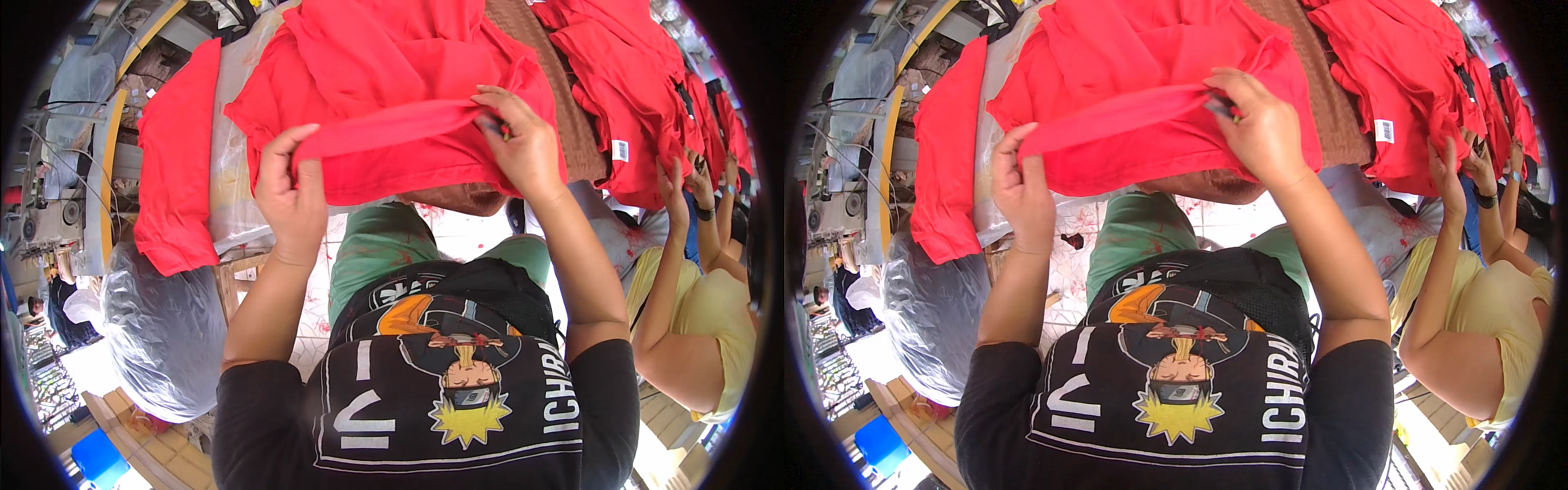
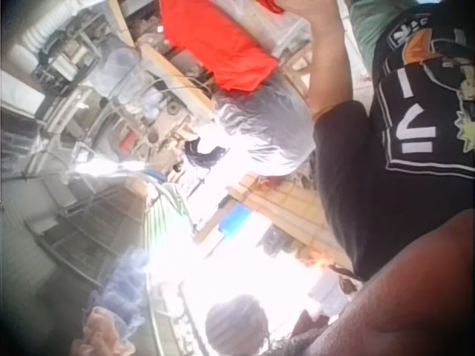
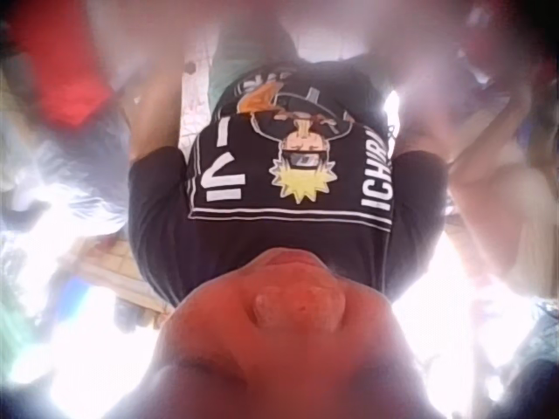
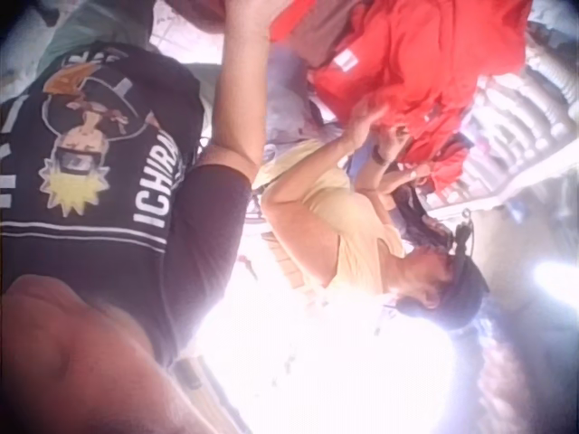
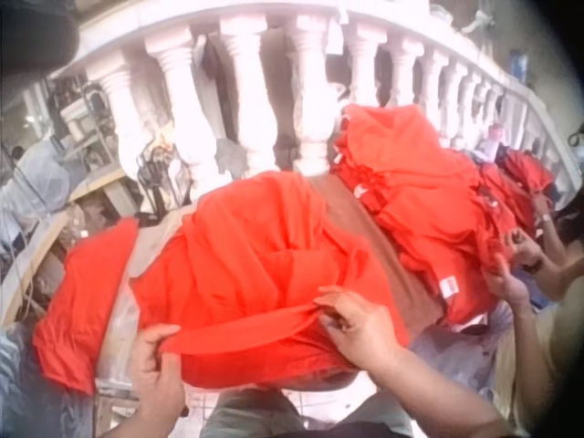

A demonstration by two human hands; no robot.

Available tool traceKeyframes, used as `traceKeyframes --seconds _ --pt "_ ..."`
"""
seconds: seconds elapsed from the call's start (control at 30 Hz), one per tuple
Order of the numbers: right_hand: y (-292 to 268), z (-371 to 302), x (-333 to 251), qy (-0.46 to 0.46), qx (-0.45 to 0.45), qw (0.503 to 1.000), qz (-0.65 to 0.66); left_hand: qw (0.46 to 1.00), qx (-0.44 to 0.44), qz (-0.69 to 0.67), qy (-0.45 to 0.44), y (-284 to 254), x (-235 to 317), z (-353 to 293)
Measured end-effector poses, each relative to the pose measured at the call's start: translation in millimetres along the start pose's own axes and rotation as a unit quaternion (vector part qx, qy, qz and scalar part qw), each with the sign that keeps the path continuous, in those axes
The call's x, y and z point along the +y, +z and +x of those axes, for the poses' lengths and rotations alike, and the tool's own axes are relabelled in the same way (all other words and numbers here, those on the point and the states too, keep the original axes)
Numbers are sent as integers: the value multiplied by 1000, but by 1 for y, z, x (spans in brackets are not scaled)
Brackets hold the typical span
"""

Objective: The person trims excess threads from the necklines and labels of several red t-shirts using small shears.

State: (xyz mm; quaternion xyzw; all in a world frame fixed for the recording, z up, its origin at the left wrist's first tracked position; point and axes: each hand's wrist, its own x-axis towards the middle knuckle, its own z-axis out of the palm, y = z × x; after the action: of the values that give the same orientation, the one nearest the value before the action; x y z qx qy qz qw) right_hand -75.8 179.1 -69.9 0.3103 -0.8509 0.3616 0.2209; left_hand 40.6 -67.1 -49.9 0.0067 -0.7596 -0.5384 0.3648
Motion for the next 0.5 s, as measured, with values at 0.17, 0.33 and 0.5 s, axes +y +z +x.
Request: traceKeyframes --seconds 0.17,0.33,0.5 --pt "-46 15 11 127 -82 960 235 994 21 -82 -67 -18 -7 10" --pt "-93 24 4 176 -125 934 285 989 -30 -55 -135 -10 1 6" --pt "-40 9 56 196 -119 970 85 955 -181 106 -210 5 -73 4"
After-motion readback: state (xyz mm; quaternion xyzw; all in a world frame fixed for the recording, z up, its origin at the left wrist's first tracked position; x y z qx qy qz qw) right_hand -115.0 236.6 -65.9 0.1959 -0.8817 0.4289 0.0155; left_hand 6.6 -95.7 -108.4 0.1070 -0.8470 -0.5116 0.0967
